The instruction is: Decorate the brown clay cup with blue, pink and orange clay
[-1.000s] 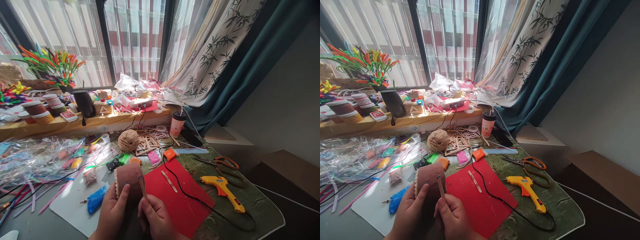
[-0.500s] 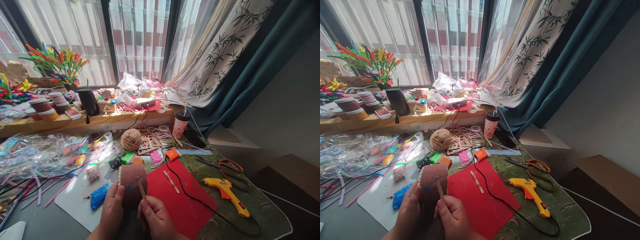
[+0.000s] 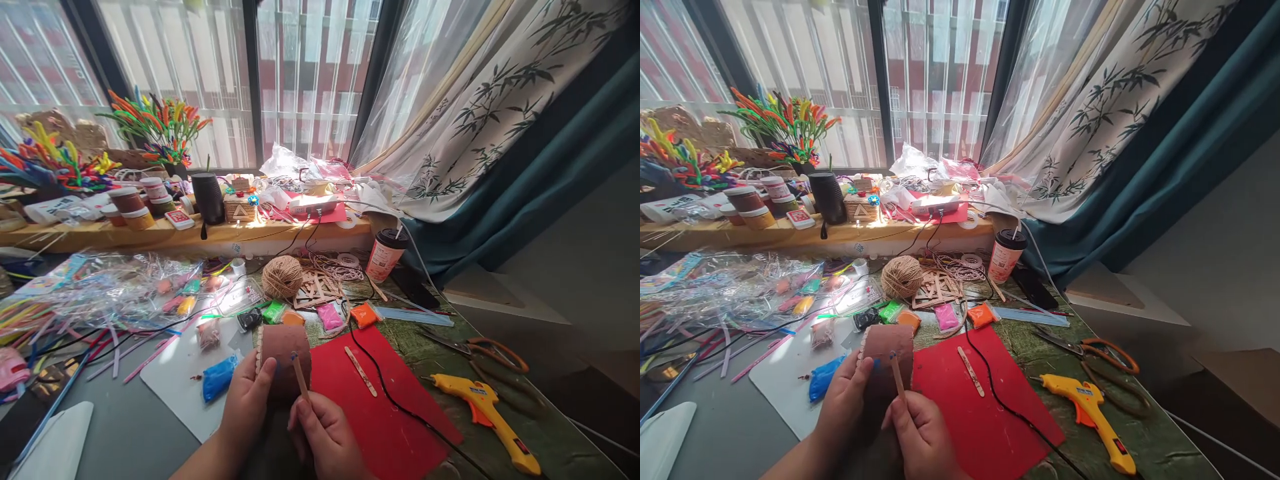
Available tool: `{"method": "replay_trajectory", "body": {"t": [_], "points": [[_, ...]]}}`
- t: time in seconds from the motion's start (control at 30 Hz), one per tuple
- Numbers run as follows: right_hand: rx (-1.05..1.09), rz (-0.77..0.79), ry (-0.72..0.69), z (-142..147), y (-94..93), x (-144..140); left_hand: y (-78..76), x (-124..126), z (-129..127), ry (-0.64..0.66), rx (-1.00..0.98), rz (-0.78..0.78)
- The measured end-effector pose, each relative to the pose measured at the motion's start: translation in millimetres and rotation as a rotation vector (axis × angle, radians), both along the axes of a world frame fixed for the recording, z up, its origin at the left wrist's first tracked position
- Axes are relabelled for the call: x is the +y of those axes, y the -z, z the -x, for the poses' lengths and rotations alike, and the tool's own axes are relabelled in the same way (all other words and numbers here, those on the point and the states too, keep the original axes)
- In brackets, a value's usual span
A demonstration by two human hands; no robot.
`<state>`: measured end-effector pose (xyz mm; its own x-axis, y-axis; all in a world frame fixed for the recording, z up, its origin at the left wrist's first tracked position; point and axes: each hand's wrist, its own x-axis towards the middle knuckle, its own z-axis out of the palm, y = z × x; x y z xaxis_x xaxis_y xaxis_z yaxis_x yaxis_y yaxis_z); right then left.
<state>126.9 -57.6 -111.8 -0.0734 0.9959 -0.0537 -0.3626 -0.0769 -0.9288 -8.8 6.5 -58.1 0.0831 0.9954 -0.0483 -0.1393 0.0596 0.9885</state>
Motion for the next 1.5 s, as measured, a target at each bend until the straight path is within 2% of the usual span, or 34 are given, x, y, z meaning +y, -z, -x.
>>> {"method": "replay_trajectory", "body": {"t": [0.2,0.33,0.53,0.77,0.93,1.03,1.23,1.37,1.5], "points": [[0.063,0.036,-0.073,2,-16.1,3,-6.5,-1,-1,-0.016,0.175,-0.108],[0.148,0.062,-0.131,2,-18.3,5,-10.0,-2,-4,-0.044,0.245,-0.125],[0.178,0.078,-0.158,2,-15.0,5,-8.7,-2,-4,-0.055,0.276,-0.131],[0.179,0.116,-0.191,-5,-23.5,8,-10.4,-5,-4,-0.063,0.232,-0.086],[0.319,0.239,-0.242,-10,-28.3,10,-7.8,-4,-3,-0.056,0.242,-0.076],[0.396,0.238,-0.296,-13,-29.6,11,-0.5,-1,0,-0.068,0.196,-0.086],[0.279,0.147,-0.16,-8,-27.4,9,10.6,0,4,-0.048,0.181,-0.116],[0.167,0.146,-0.064,-1,-24.2,7,5.1,-3,2,-0.045,0.23,-0.138],[0.113,0.187,-0.056,0,-21.9,7,-4.9,-5,-2,-0.058,0.304,-0.192]]}}
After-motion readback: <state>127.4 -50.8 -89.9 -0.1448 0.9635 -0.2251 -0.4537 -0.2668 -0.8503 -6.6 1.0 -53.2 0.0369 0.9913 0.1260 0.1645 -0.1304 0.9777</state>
